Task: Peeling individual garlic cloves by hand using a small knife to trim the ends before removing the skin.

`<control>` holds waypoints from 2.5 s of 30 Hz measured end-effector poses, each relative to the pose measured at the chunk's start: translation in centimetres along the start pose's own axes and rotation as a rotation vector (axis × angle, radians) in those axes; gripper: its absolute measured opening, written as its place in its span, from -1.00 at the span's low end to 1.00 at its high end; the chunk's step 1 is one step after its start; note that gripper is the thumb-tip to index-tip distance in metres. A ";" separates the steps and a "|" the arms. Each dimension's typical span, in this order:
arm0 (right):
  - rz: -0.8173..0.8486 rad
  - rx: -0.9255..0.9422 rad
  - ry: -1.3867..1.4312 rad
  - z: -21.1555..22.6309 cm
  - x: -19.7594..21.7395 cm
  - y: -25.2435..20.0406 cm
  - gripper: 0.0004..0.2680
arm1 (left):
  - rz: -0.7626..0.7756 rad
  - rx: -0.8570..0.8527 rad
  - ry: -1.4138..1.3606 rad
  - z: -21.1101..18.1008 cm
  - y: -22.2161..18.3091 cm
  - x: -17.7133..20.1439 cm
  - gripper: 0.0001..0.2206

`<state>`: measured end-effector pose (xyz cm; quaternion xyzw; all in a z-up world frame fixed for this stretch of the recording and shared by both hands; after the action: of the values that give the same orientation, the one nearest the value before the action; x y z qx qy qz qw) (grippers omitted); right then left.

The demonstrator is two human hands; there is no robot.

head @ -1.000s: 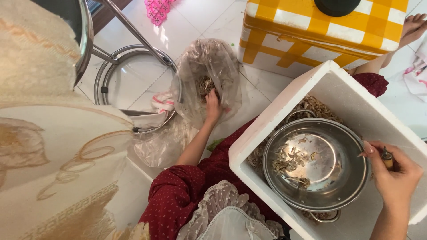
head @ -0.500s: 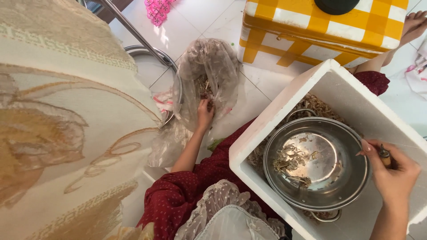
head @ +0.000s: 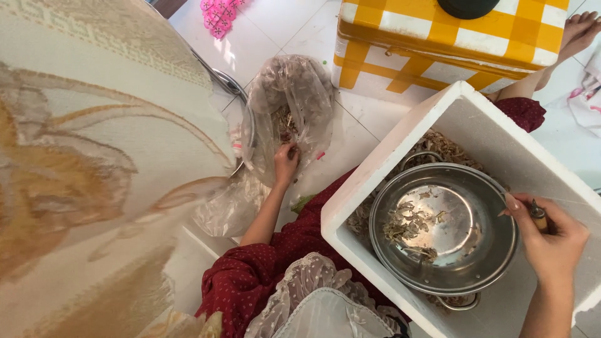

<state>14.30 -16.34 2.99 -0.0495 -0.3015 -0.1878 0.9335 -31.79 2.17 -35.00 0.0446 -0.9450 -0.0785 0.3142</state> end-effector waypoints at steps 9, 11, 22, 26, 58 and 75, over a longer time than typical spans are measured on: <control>0.002 0.025 -0.015 0.8 0.0 -0.1 -0.96 | -0.005 -0.011 0.076 1.3 -0.4 -0.3 -0.86; 0.004 0.035 -0.013 0.7 -0.1 -0.1 -0.96 | 0.004 0.000 0.092 1.0 -0.4 -0.1 -0.85; 0.005 0.010 0.008 0.5 0.0 0.0 -0.96 | 0.043 0.018 0.076 0.8 -0.6 0.2 -0.84; 0.019 0.025 -0.028 1.3 -0.2 0.1 -0.97 | 0.047 0.011 0.088 0.6 -0.5 0.4 -0.83; 0.084 0.236 -0.139 5.8 -1.4 0.5 -0.98 | -0.006 -0.051 0.031 -1.5 -0.9 1.5 -0.91; 0.102 0.305 -0.174 5.1 -2.0 0.6 -0.91 | -0.240 0.299 -0.681 -8.0 2.6 5.3 -0.74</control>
<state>10.31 -14.06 5.99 0.0613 -0.4033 -0.0871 0.9088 -31.31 3.04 -25.12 0.1716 -0.9843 0.0137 -0.0386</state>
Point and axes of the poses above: each hand's wrist, its own y-axis towards the middle knuckle, its own x-axis out of the back of the hand, z = x × y, the point moved 1 cm from there along y, towards the middle knuckle, and after that the axes turned 1 degree about y, right-handed, at the moved point
